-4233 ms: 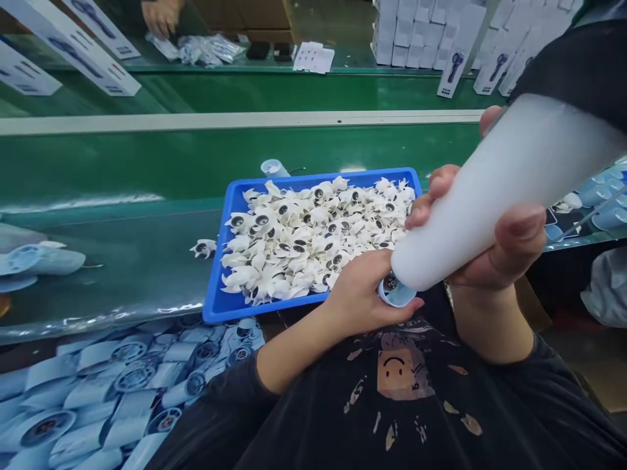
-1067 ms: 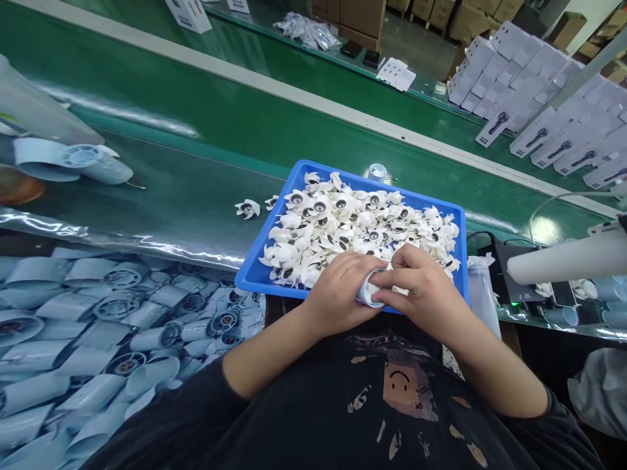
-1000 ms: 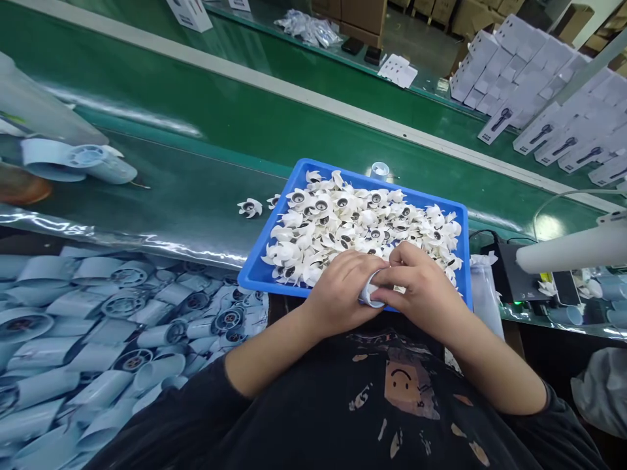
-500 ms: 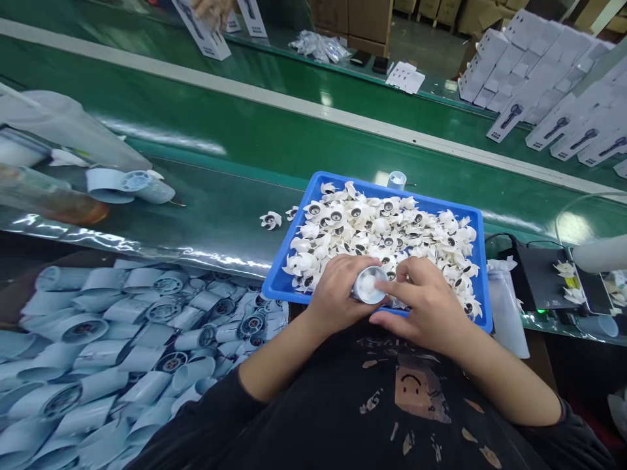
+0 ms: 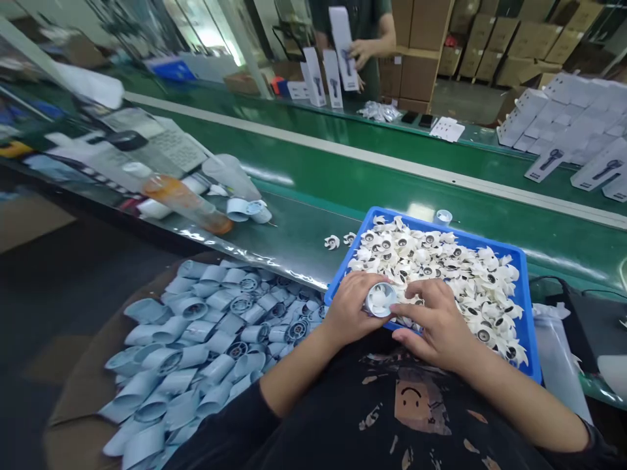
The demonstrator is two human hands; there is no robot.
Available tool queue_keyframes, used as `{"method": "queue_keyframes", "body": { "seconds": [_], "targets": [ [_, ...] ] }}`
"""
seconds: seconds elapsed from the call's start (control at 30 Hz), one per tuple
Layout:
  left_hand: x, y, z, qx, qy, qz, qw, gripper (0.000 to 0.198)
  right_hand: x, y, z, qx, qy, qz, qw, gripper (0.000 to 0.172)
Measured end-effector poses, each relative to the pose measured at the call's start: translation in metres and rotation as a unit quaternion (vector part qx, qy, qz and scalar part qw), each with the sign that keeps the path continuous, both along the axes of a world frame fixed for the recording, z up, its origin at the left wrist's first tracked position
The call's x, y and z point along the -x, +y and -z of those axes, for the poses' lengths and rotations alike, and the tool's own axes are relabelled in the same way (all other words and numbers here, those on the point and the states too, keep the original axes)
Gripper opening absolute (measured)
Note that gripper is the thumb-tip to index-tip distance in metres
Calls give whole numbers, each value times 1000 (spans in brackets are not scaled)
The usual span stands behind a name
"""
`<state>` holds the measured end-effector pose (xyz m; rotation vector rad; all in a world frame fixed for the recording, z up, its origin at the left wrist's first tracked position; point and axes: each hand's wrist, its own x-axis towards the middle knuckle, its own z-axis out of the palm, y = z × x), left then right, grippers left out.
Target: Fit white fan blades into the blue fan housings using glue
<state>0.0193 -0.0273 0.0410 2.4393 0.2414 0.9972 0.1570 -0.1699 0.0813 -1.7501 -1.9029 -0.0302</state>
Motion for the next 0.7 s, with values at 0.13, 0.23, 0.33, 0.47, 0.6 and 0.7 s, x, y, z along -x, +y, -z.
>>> {"method": "queue_keyframes", "body": {
  "seconds": [0.13, 0.23, 0.33, 0.47, 0.6, 0.7],
  "targets": [
    [5, 3, -1, -16, -5, -14, 1000, 39, 4, 6, 4, -2, -11, 7, 1000, 53],
    [2, 3, 2, -28, 4, -22, 999, 42, 4, 3, 6, -16, 6, 25, 1000, 43],
    [-8, 0, 5, -38, -21, -8, 999, 39, 1, -4, 8, -28, -2, 19, 999, 47],
    [-26, -8, 11, 3, -18, 18, 1000, 44, -6, -19, 9, -42, 8, 81, 996, 39],
    [-36, 4, 21, 211, -65, 64, 973, 60, -18, -44, 12, -86, 26, 74, 993, 38],
    [-28, 44, 24, 383, -164, 58, 907, 63, -28, -65, 19, -93, 41, 79, 992, 35]
  ]
}}
